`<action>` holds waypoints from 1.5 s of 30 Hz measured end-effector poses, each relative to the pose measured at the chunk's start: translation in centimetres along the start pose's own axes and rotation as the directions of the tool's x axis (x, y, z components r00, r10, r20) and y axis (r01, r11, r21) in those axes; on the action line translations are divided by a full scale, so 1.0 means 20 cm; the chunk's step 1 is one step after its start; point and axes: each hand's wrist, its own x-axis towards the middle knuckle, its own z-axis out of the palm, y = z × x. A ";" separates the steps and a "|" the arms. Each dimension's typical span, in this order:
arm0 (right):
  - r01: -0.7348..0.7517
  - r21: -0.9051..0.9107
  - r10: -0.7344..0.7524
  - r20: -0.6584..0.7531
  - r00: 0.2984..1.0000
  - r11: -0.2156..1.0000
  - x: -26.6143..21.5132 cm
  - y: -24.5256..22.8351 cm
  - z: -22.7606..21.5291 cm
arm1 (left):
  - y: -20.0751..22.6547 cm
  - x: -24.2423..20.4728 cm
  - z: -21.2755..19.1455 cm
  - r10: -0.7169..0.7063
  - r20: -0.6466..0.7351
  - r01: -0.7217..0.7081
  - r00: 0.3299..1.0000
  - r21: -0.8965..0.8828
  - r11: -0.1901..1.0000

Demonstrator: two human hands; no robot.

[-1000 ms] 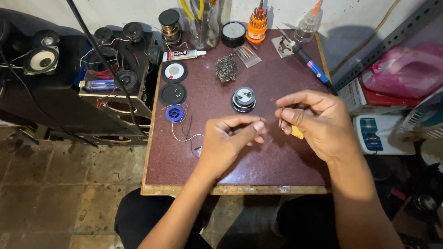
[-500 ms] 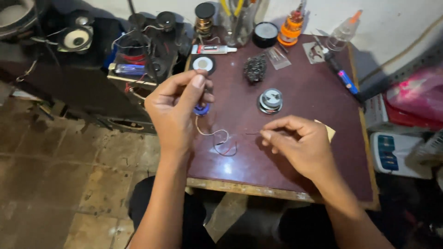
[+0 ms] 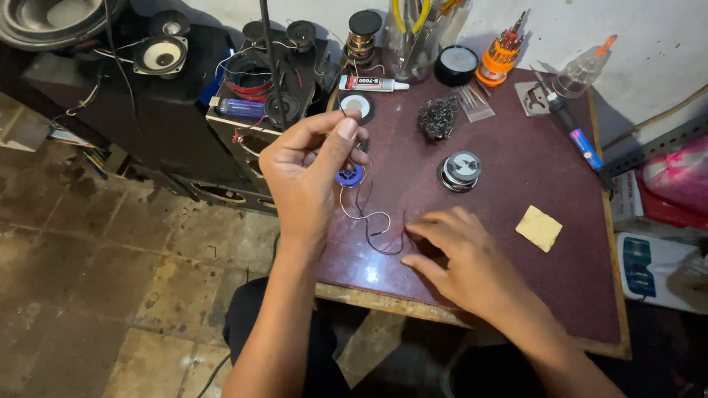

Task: The person sits at a workbench and prepares a small electronic component by stripping the ends of two wires. They then use a soldering iron to tin the component's leads and the wire ends, applying solder from a spool to complete the connections.

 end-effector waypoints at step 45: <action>-0.418 0.248 0.454 -0.111 0.884 0.874 -0.15 0.15 -0.31 | -0.04 -0.22 0.23 -0.483 0.649 -0.261 0.588 0.717 0.646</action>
